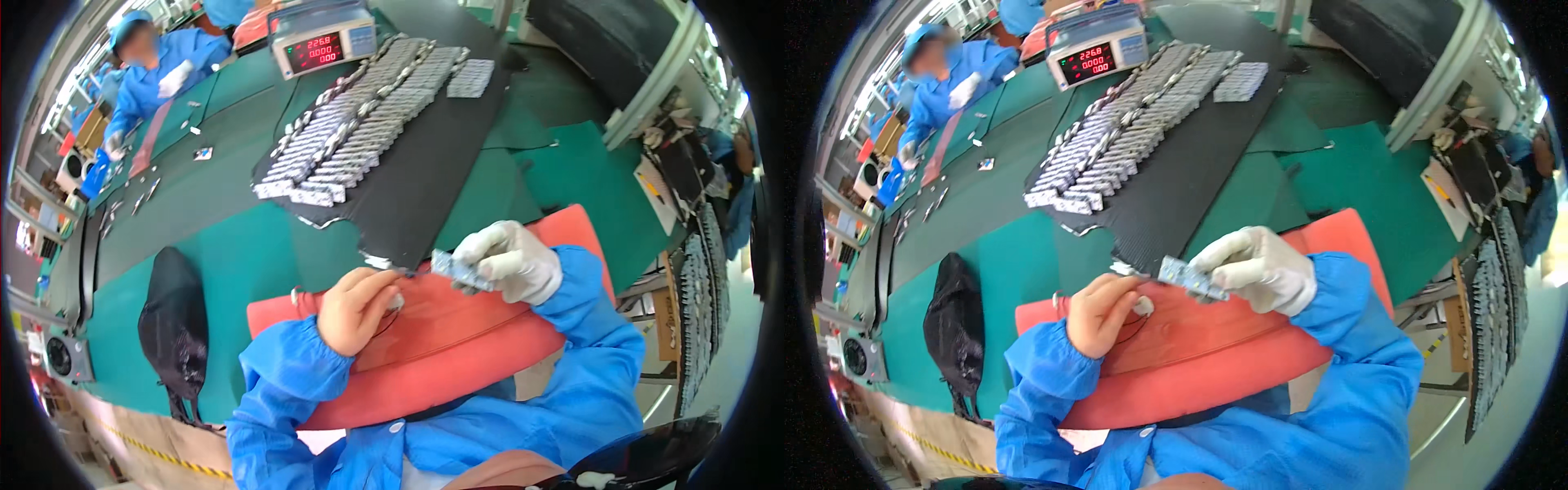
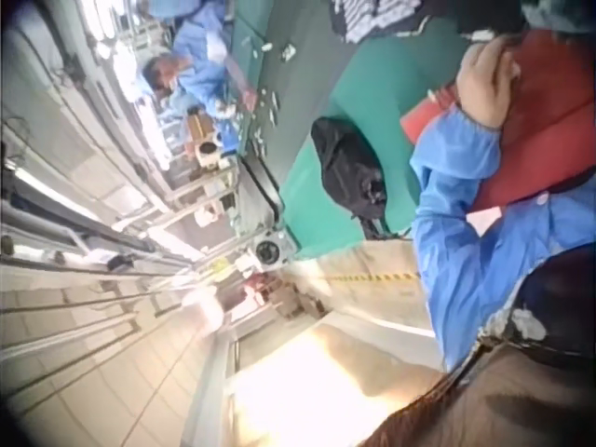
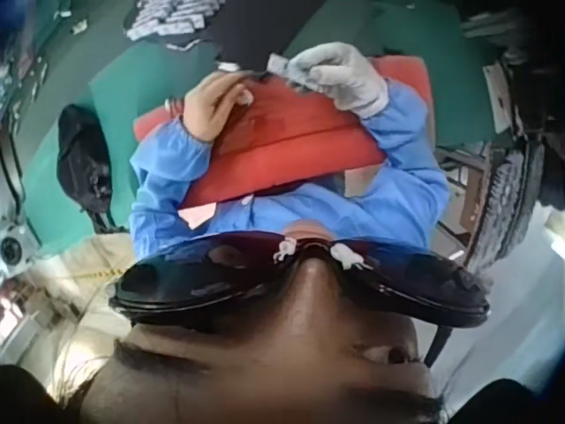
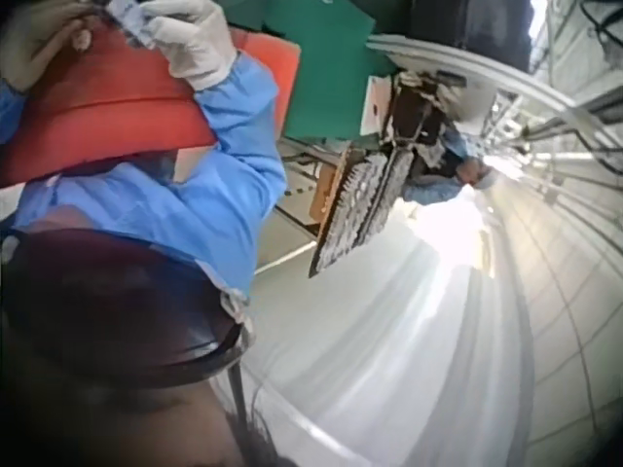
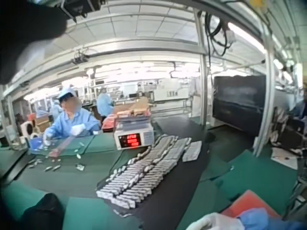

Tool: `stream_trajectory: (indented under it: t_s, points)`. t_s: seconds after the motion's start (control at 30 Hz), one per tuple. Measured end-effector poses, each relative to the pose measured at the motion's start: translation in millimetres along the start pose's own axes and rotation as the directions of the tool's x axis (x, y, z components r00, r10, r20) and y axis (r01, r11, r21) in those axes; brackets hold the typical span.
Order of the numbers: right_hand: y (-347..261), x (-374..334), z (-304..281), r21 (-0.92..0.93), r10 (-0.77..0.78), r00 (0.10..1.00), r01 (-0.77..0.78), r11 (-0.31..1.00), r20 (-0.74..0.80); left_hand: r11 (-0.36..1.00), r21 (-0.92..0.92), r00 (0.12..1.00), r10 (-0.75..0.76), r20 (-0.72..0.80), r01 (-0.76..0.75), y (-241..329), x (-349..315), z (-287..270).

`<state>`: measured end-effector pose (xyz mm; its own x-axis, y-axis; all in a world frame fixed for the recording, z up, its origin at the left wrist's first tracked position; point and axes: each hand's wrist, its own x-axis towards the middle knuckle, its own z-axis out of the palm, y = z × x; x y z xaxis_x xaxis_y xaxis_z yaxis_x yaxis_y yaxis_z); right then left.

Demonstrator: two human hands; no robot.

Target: Testing and connecting small circuit boards with wires and LEDs at a factory workstation.

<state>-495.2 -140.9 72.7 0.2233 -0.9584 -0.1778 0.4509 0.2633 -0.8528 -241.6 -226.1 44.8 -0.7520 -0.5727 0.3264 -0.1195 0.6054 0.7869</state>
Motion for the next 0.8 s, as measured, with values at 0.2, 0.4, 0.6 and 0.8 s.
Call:
stream_trajectory:
  t_s: [0.2, 0.4, 0.6, 0.8]
  points:
    - [10, 1, -4, -0.123, 0.003, 0.995, 0.009, 0.992, 0.097, 0.995, 0.066, 0.984, 0.090, -0.156, -0.081, 5, 1, 6]
    - [8, -1, -2, -0.050, -0.077, 0.983, 0.087, 0.995, 0.165, 0.965, 0.122, 0.971, 0.237, -0.015, -0.233, -5, 4, 9]
    - [10, -2, 5, -0.041, -0.143, 0.970, 0.154, 0.987, 0.194, 0.996, 0.048, 0.995, 0.084, -0.053, -0.081, 4, 1, 6]
    - [11, 1, 12, -0.139, -0.104, 0.993, 0.095, 0.986, -0.057, 0.996, -0.083, 0.998, -0.025, -0.058, 0.020, 1, -1, 2]
